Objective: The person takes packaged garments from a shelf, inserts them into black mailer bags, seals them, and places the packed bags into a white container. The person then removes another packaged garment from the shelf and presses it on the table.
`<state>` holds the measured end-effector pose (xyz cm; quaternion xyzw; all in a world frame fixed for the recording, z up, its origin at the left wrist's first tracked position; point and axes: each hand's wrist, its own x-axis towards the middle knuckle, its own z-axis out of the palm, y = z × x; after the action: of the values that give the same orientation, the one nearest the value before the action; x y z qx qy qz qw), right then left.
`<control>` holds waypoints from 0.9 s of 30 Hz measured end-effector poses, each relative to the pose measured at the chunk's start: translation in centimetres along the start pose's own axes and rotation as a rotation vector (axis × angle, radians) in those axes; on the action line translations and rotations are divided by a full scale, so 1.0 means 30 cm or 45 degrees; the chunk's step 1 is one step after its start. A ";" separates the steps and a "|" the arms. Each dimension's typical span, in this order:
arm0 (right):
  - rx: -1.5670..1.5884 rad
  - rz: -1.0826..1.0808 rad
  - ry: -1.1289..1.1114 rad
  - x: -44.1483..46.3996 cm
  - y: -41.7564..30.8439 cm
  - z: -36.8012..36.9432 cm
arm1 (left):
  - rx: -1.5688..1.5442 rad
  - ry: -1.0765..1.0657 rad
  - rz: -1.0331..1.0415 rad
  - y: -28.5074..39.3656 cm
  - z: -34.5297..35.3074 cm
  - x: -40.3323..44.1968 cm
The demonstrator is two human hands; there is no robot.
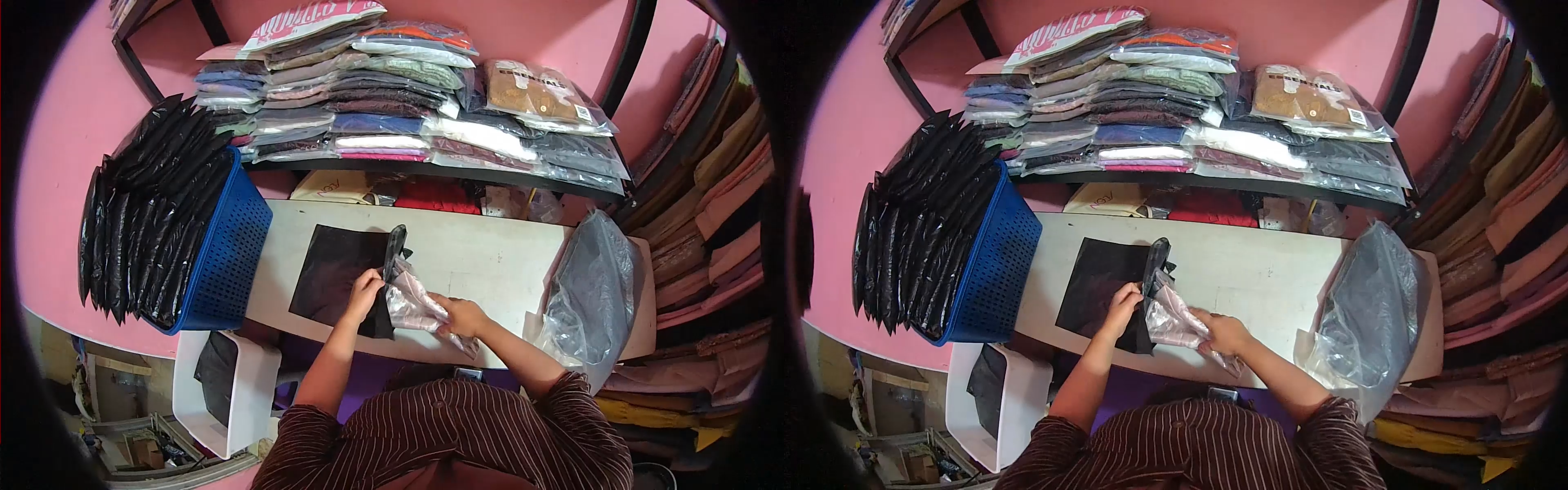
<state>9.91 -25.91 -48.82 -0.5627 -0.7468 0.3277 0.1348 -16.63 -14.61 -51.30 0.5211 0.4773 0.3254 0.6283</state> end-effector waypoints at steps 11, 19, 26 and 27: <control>0.173 0.044 -0.320 0.155 0.043 -0.024 | 0.462 -0.205 0.487 0.124 0.123 -0.104; -0.177 0.228 -0.374 0.249 -0.065 -0.036 | 0.408 -0.346 0.580 0.165 0.217 -0.158; -0.192 -0.072 0.322 0.246 0.032 0.030 | 0.391 -0.414 0.555 0.154 0.210 -0.154; -0.383 -0.156 0.429 0.222 0.100 0.060 | 0.430 -0.290 0.565 0.151 0.207 -0.155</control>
<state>8.94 -19.88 -53.21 -0.5769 -0.7869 0.1055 0.1918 -11.95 -19.86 -45.71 0.7430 0.3258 0.3102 0.4956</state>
